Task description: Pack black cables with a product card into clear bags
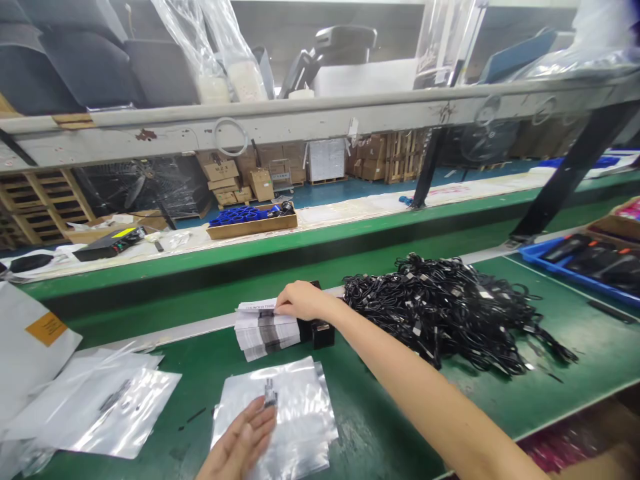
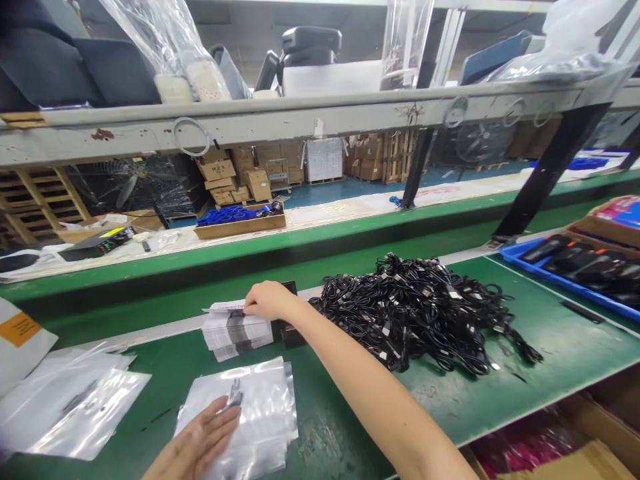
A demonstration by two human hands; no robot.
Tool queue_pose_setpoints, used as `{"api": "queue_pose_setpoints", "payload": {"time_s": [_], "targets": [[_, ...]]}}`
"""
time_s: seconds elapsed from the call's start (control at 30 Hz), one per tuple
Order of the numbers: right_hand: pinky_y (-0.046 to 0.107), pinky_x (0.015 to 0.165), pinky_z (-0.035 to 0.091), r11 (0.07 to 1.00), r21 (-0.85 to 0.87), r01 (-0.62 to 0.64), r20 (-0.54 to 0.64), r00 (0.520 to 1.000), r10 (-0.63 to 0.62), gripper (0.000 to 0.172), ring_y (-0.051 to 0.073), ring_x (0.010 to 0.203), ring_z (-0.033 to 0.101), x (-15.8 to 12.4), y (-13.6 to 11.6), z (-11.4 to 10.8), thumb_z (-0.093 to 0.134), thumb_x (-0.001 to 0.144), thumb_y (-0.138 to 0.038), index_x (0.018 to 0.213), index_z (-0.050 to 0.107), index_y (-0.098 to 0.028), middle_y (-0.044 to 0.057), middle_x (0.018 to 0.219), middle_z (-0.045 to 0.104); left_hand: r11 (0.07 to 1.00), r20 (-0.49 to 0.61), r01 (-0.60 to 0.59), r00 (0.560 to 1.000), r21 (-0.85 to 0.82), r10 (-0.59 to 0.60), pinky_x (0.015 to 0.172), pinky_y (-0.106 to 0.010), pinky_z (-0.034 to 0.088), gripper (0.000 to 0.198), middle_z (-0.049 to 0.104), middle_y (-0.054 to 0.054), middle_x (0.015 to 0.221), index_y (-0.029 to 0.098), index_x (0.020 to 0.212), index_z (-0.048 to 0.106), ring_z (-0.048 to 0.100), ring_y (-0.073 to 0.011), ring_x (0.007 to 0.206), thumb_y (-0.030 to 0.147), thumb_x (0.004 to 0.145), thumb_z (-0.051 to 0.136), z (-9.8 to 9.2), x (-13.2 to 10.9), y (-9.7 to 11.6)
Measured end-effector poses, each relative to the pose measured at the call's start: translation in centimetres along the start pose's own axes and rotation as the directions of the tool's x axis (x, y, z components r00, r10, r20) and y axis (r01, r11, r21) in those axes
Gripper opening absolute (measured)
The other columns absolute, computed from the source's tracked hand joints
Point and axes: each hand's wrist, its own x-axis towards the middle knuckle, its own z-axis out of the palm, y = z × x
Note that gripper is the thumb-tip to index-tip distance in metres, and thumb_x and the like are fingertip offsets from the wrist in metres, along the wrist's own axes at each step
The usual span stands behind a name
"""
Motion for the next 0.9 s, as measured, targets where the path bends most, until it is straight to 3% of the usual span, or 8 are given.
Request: {"api": "queue_pose_setpoints", "payload": {"time_s": [0.1,0.2,0.3,0.4,0.53,0.7,0.77,0.9], "targets": [[0.035,0.088,0.031,0.998,-0.038,0.041,-0.054,0.998,-0.043,0.025,0.021,0.086,0.057,-3.1,-2.7,1.7,0.043,0.083,-0.015,0.083,0.068,-0.017,0.008,0.086,0.068,0.952,0.057,0.194,0.981,-0.236,-0.186,0.098,-0.047,0.033,0.080,0.063,-0.019,0.109,0.012,0.098,0.062,0.054,-0.0353,0.105,0.076,0.051,0.051,0.1,0.3,1.6],[0.038,0.098,0.022,0.975,0.046,0.216,-0.166,0.964,-0.206,0.021,0.022,0.103,0.048,-6.9,-5.1,4.4,0.045,0.085,-0.021,0.089,0.065,-0.021,0.007,0.107,0.062,0.958,-0.028,0.164,0.984,-0.234,-0.176,0.091,-0.040,0.043,0.067,0.065,-0.016,0.107,0.009,0.112,0.054,0.054,-0.0318,0.107,0.048,0.060,0.068,0.4,-0.3,2.6],[0.038,0.092,0.033,0.906,0.423,0.012,-0.269,0.957,0.113,0.036,0.023,0.105,0.047,-9.8,-5.5,6.9,0.053,0.080,-0.036,0.113,0.053,-0.022,0.009,0.124,0.048,0.983,-0.111,0.134,0.983,-0.128,-0.149,0.083,-0.034,0.048,0.064,0.071,-0.009,0.094,0.012,0.115,0.051,0.059,-0.0278,0.100,0.030,0.058,0.073,1.1,-0.3,2.1],[0.027,0.062,0.044,0.521,0.809,-0.271,-0.012,0.880,0.475,0.032,0.015,0.070,0.056,-11.7,-4.1,8.4,0.055,0.077,-0.034,0.105,0.054,-0.017,0.006,0.091,0.061,0.990,-0.077,0.140,0.987,0.007,-0.139,0.077,-0.035,0.049,0.053,0.071,-0.010,0.087,0.012,0.102,0.060,0.063,-0.0280,0.089,0.043,0.059,0.069,2.4,0.2,0.9],[0.020,0.045,0.034,0.158,0.942,-0.296,0.151,0.794,0.589,0.021,0.009,0.050,0.046,-15.0,-1.4,9.3,0.058,0.073,-0.035,0.069,0.054,-0.015,-0.003,0.058,0.052,0.954,-0.038,-0.062,0.996,0.293,0.077,0.062,-0.031,0.046,0.041,0.065,-0.002,0.068,0.020,0.089,0.061,0.060,-0.0201,0.065,0.054,0.066,0.058,4.6,1.1,-0.5],[0.020,0.044,0.030,0.062,0.956,-0.286,0.147,0.653,0.743,0.029,0.007,0.045,0.039,-19.9,0.1,9.9,0.061,0.070,-0.044,0.067,0.053,-0.016,-0.005,0.052,0.047,0.494,0.172,-0.366,0.903,0.788,0.394,0.059,-0.029,0.037,0.020,0.054,0.001,0.069,0.022,0.069,0.056,0.049,-0.0159,0.058,0.041,0.074,0.052,7.0,1.9,-1.6],[0.021,0.045,0.030,0.046,0.957,-0.287,0.154,0.636,0.756,0.030,0.008,0.046,0.038,-21.1,0.2,10.2,0.061,0.069,-0.044,0.067,0.053,-0.016,-0.005,0.052,0.047,0.339,0.185,-0.340,0.891,0.877,0.415,0.063,-0.031,0.037,0.020,0.054,-0.002,0.073,0.022,0.068,0.055,0.052,-0.0201,0.067,0.041,0.073,0.053,7.6,2.1,-2.0],[0.021,0.046,0.031,0.031,0.962,-0.273,0.150,0.617,0.772,0.029,0.008,0.048,0.039,-21.8,0.2,10.5,0.061,0.070,-0.044,0.068,0.053,-0.016,-0.005,0.054,0.048,0.224,0.106,-0.213,0.905,0.951,0.412,0.060,-0.031,0.035,0.020,0.055,-0.002,0.070,0.023,0.060,0.053,0.054,-0.0242,0.074,0.040,0.069,0.058,7.9,2.5,-2.4]]}}
